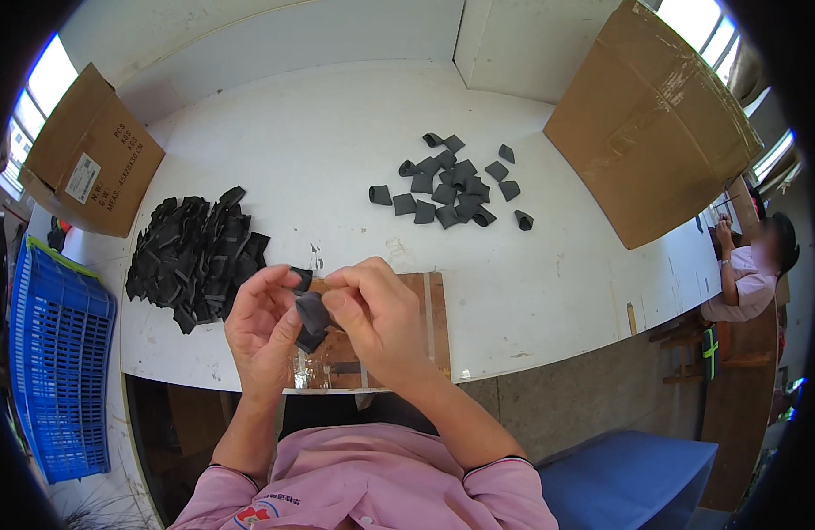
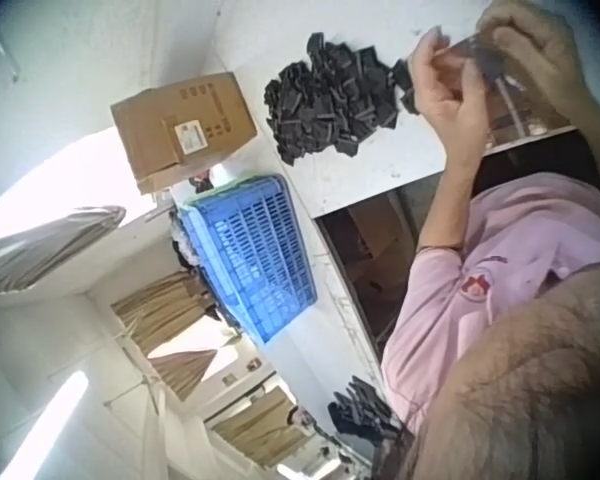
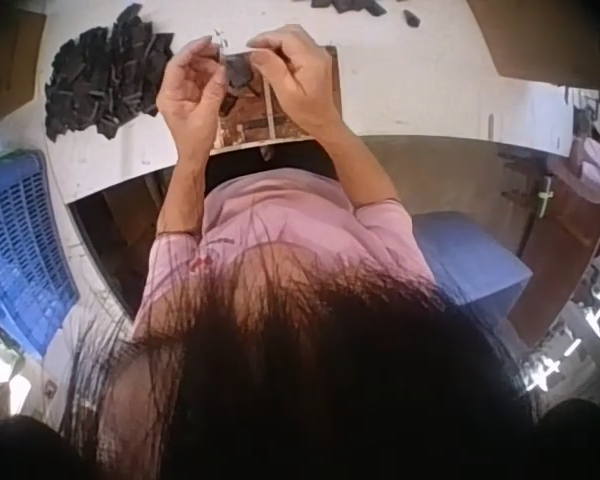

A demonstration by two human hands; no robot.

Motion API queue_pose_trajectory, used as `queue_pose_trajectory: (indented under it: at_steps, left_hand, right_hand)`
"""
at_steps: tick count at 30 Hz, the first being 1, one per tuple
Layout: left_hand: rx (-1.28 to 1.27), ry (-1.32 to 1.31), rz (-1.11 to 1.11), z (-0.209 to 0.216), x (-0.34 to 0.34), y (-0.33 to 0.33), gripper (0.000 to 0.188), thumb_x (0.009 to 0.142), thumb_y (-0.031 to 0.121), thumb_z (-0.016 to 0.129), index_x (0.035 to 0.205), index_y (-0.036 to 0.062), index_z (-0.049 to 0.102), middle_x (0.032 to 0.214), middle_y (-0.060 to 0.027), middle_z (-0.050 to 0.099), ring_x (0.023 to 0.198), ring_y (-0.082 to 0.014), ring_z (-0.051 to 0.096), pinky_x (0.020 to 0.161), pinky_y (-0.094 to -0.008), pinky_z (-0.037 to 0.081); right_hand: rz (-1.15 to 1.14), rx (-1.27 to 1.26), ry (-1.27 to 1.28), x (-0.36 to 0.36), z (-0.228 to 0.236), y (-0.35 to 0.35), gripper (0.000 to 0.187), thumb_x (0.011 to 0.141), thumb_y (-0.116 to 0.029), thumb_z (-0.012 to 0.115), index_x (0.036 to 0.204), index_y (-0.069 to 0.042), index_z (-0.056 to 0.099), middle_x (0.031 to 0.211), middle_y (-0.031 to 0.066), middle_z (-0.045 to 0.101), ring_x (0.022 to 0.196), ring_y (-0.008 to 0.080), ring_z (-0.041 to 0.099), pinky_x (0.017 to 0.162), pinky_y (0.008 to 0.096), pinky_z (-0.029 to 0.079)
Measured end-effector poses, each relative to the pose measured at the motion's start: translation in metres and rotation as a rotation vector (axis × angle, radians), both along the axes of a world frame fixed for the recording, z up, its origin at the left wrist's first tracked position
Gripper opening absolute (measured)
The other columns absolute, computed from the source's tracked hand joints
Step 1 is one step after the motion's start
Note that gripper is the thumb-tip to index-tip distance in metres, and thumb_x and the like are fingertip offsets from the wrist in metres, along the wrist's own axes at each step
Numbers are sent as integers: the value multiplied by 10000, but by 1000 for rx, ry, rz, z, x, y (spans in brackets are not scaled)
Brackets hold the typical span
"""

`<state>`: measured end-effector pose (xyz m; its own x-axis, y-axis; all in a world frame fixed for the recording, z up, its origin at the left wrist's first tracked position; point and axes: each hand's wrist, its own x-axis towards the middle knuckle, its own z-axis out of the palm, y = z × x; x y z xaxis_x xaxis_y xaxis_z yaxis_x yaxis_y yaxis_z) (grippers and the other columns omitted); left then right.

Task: The person is inspecting and sorting small black foam or rubber rectangular components at a workbench.

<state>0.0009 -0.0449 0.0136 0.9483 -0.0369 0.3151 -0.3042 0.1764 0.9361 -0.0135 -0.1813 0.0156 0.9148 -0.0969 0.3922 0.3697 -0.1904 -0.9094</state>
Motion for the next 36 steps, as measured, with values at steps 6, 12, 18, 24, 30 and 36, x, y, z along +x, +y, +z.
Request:
queue_pose_trajectory:
  at_steps: [6,12,18,24,30,36]
  left_hand:
    - [271,-294,-138,13,14,8,282,651,-89,577,919,-5,600,845,-110,599,776,-184,563,701,-250,432]
    - [73,-188,-150,13,10,9,187,657,-93,585,824,-12,607,813,-74,603,751,-146,544,679,-241,422]
    - [-66,-39,-187,10,8,16,108,738,-53,550,826,-19,601,838,-72,603,766,-128,542,713,-236,414]
    - [-443,157,-195,-9,9,19,85,827,73,542,862,-4,557,852,-114,567,795,-176,537,728,-284,432]
    - [-407,161,-229,-14,4,19,85,825,73,546,858,-3,560,885,-115,560,823,-167,532,747,-282,434]
    - [-283,105,-218,-10,4,17,87,815,58,556,847,-22,561,881,-118,569,811,-155,536,756,-274,439]
  right_hand:
    - [-113,-314,-253,-9,8,4,369,689,-229,704,939,-9,547,835,101,531,686,214,554,552,287,473]
    - [-52,-197,-151,-10,17,6,330,634,-101,735,889,-14,545,816,90,535,672,198,560,542,275,479]
    - [-80,-224,-125,-11,23,13,301,631,-82,731,856,-17,542,779,75,522,647,189,561,538,268,478]
    - [-60,-263,-116,-9,27,17,245,660,-71,704,849,-22,556,746,74,520,610,178,548,502,272,445]
    - [-135,-297,-232,-5,12,15,133,687,-33,668,777,-6,574,662,73,521,567,187,529,480,279,416]
    - [-129,-172,-214,-4,1,17,123,674,16,660,768,-7,585,681,64,550,562,145,519,494,248,404]
